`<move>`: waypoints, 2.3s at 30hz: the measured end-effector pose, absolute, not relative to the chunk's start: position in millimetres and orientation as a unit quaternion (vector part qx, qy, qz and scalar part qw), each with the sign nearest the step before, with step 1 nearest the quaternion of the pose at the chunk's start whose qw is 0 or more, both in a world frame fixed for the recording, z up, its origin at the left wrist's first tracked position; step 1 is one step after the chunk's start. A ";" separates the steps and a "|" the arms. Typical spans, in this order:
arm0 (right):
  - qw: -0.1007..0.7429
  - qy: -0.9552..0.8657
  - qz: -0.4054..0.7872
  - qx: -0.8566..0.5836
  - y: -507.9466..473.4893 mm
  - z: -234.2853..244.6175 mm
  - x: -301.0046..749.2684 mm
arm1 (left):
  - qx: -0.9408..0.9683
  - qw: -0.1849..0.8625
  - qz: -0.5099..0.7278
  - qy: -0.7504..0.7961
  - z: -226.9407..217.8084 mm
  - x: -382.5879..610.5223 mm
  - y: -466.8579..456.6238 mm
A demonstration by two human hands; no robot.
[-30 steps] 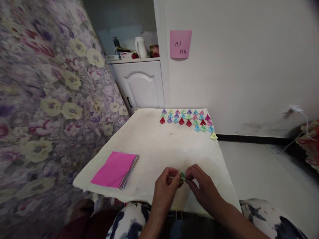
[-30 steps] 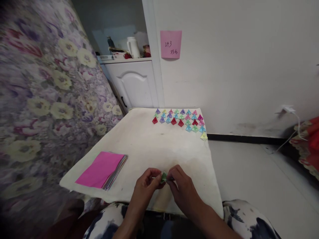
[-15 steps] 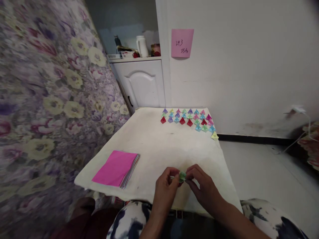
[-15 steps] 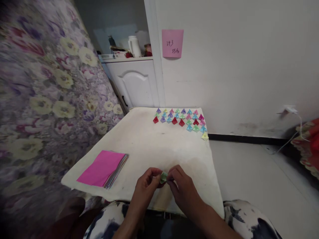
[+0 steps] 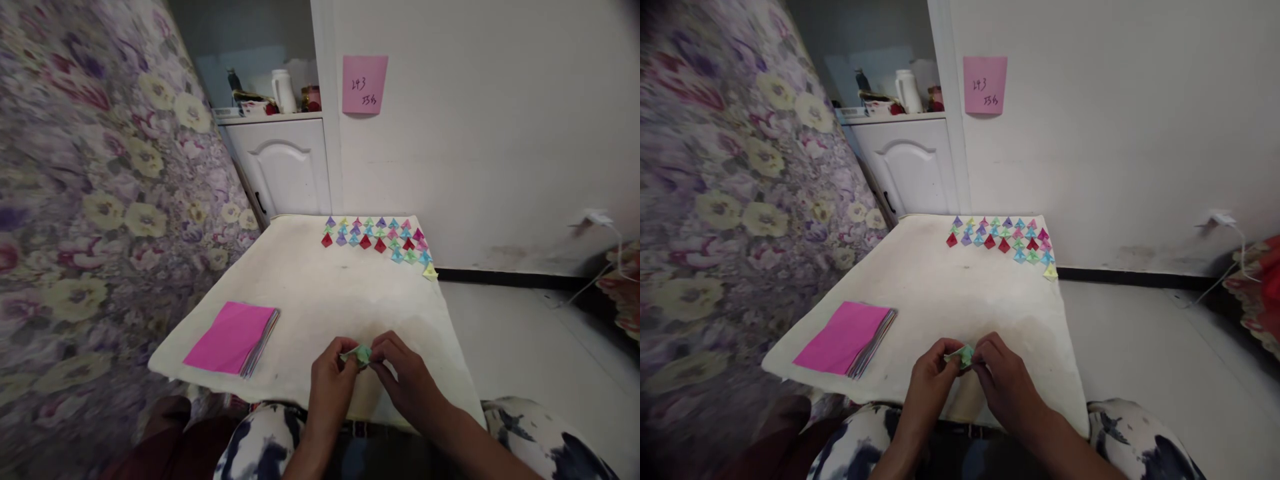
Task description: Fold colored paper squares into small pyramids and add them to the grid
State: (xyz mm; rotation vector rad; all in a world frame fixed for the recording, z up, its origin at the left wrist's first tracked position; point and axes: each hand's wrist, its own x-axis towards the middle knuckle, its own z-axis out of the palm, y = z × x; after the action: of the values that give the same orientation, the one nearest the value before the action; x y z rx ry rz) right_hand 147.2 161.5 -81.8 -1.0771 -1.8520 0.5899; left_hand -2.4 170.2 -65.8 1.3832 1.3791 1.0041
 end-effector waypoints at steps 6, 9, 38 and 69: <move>0.448 -0.742 0.241 -0.436 161.0 -82.4 145.9 | 0.608 0.375 0.387 0.583 -63.3 -3.2 167.4; 0.475 -0.708 0.265 -0.450 161.3 -78.4 145.9 | 0.580 0.425 0.417 0.556 -60.8 -2.7 167.4; 0.466 -0.669 0.331 -0.475 164.6 -73.7 148.6 | 0.675 0.369 0.395 0.502 -55.4 -5.6 165.4; 0.410 -0.715 0.240 -0.512 159.7 -72.2 147.0 | 0.754 0.249 0.339 0.504 -61.8 4.1 162.4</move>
State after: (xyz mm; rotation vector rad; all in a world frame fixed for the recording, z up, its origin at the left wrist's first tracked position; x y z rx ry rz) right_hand 147.0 159.7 -72.2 -1.2890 -1.8014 0.6044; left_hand 4.1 162.4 -61.8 2.0546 1.3725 0.9221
